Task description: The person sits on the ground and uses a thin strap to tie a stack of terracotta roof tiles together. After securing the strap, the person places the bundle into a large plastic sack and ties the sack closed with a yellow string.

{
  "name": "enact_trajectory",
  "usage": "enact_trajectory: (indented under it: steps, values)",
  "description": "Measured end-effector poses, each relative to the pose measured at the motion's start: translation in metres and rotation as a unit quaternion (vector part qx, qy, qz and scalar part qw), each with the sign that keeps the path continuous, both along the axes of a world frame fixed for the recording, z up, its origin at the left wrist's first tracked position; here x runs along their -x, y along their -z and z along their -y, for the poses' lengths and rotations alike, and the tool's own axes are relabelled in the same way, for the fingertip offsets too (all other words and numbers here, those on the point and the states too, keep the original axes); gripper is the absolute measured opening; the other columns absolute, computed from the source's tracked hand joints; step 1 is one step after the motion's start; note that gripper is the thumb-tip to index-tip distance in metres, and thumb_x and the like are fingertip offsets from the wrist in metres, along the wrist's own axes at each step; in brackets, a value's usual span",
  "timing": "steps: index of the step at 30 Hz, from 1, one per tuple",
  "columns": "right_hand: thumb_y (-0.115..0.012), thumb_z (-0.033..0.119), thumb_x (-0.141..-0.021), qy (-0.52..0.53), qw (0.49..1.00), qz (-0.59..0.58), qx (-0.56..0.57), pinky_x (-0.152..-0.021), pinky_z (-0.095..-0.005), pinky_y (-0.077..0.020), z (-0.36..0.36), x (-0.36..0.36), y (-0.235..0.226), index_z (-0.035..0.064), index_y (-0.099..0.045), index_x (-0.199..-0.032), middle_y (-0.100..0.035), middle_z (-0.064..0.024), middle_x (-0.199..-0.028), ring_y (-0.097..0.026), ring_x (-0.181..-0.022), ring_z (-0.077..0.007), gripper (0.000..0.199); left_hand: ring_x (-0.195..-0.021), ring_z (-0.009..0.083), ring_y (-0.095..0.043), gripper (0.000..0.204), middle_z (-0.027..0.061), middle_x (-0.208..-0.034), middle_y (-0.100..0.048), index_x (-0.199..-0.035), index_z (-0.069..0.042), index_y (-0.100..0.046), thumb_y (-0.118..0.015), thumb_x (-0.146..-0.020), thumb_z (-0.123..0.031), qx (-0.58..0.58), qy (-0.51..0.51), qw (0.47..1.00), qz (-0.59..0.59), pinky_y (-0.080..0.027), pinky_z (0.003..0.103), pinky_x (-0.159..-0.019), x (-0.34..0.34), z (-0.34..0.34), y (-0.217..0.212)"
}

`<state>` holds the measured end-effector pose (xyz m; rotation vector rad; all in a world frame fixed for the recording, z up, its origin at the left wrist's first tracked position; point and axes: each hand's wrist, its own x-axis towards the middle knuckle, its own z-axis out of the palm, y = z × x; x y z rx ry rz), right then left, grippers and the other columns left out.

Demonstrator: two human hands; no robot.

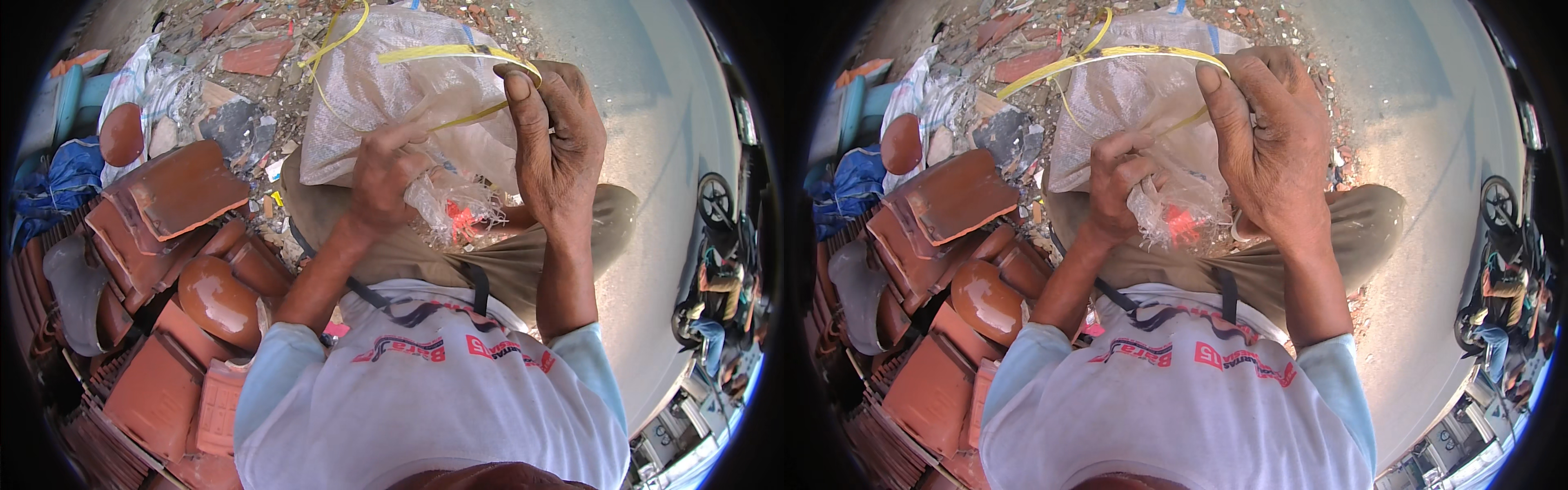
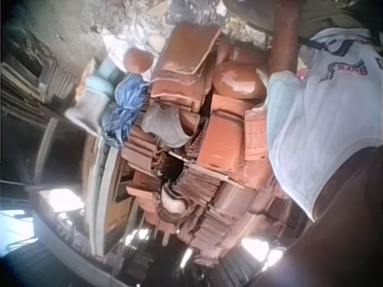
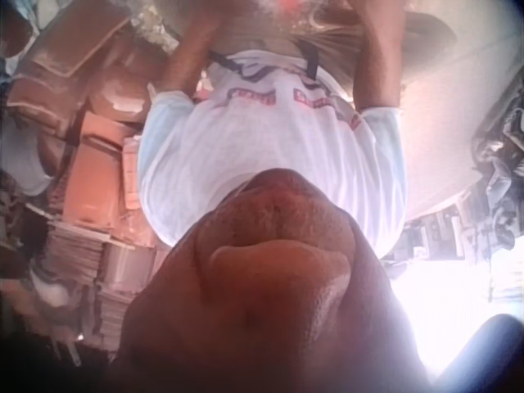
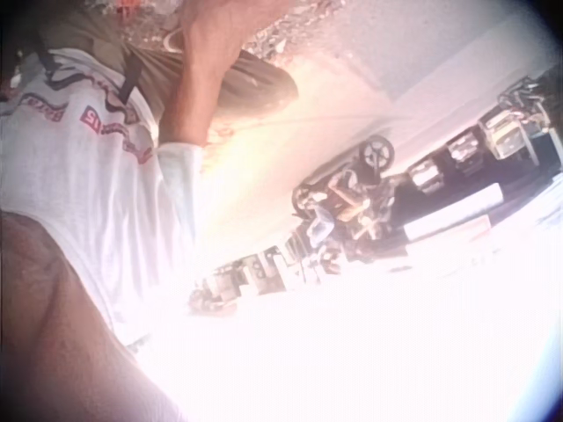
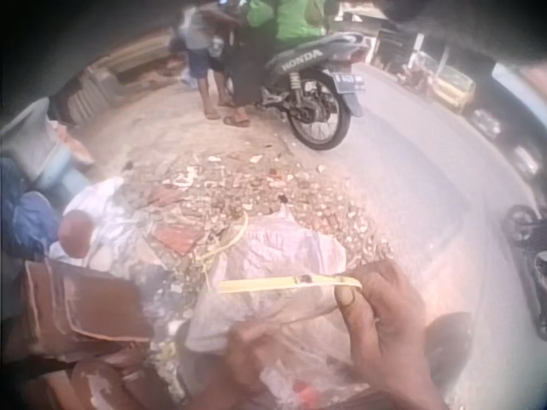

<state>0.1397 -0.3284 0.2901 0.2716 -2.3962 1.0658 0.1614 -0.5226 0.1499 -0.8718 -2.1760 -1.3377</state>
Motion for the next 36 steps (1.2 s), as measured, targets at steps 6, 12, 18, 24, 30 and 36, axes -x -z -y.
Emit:
enact_trajectory:
  steps: [6, 12, 18, 24, 30, 36]
  values:
    - [-0.056, 0.022, -0.109, -0.049, 0.981, 0.091, 0.165, -0.073, -0.0316, -0.0546, 0.002, -0.054, -0.007, -0.0090, -0.069, -0.106, -0.067, -0.0160, -0.103, -0.067, -0.080, -0.0184, 0.034, -0.121, 0.0383, -0.055, 0.040, 0.0172, -0.133, -0.060, -0.102, -0.009, -0.064, -0.085, -0.068, -0.011, 0.040, 0.003, 0.999, 0.003, -0.044, 0.049, -0.102, 0.010, 0.001, -0.012]
    - [-0.050, 0.028, -0.112, 0.059, 0.892, 0.260, 0.366, -0.072, -0.0298, -0.0533, -0.020, -0.132, 0.082, -0.0036, -0.064, -0.120, -0.067, -0.0103, -0.104, -0.064, -0.085, -0.0139, 0.035, -0.124, 0.0403, -0.056, 0.032, 0.0191, -0.136, -0.059, -0.101, -0.008, -0.063, -0.081, -0.075, -0.008, 0.004, 0.018, 1.000, -0.018, -0.044, 0.050, -0.103, 0.017, 0.002, -0.014]
    - [-0.054, 0.034, -0.109, 0.169, 0.779, 0.312, 0.517, -0.090, -0.0356, -0.0535, -0.022, -0.110, 0.132, -0.0030, -0.057, -0.137, -0.068, -0.0123, -0.118, -0.063, -0.099, -0.0171, 0.047, -0.112, 0.0390, -0.067, 0.040, 0.0197, -0.132, -0.063, -0.110, -0.007, -0.061, -0.082, -0.076, -0.007, -0.038, 0.135, 0.989, 0.035, -0.055, 0.046, -0.092, 0.017, 0.009, -0.002]
    - [-0.051, 0.037, -0.110, -0.059, 0.851, 0.252, 0.457, -0.098, -0.0380, -0.0483, -0.020, -0.049, 0.082, -0.0018, -0.062, -0.126, -0.068, -0.0129, -0.116, -0.061, -0.104, -0.0183, 0.044, -0.096, 0.0401, -0.073, 0.057, 0.0164, -0.107, -0.073, -0.128, -0.005, -0.060, -0.085, -0.077, -0.012, -0.040, 0.040, 0.988, 0.146, -0.059, 0.044, -0.081, 0.021, -0.003, -0.021]
    - [-0.050, 0.034, -0.111, -0.078, 0.847, 0.227, 0.474, -0.076, -0.0305, -0.0481, -0.017, -0.038, 0.089, 0.0012, -0.060, -0.106, -0.063, -0.0073, -0.094, -0.055, -0.084, -0.0113, 0.035, -0.085, 0.0277, -0.072, 0.034, 0.0101, -0.093, -0.071, -0.113, -0.003, -0.066, -0.081, -0.083, -0.008, -0.027, 0.056, 0.985, 0.162, -0.056, 0.038, -0.075, 0.051, 0.005, -0.016]
    - [-0.058, 0.039, -0.107, 0.135, 0.820, 0.274, 0.484, -0.083, -0.0369, -0.0543, -0.059, -0.041, 0.145, -0.0069, -0.049, -0.139, -0.063, -0.0193, -0.114, -0.064, -0.100, -0.0246, 0.057, -0.084, 0.0178, -0.066, 0.019, 0.0064, -0.087, -0.067, -0.104, 0.001, -0.066, -0.075, -0.089, -0.008, -0.222, -0.055, 0.945, 0.233, -0.052, 0.033, -0.075, 0.022, 0.003, -0.009]
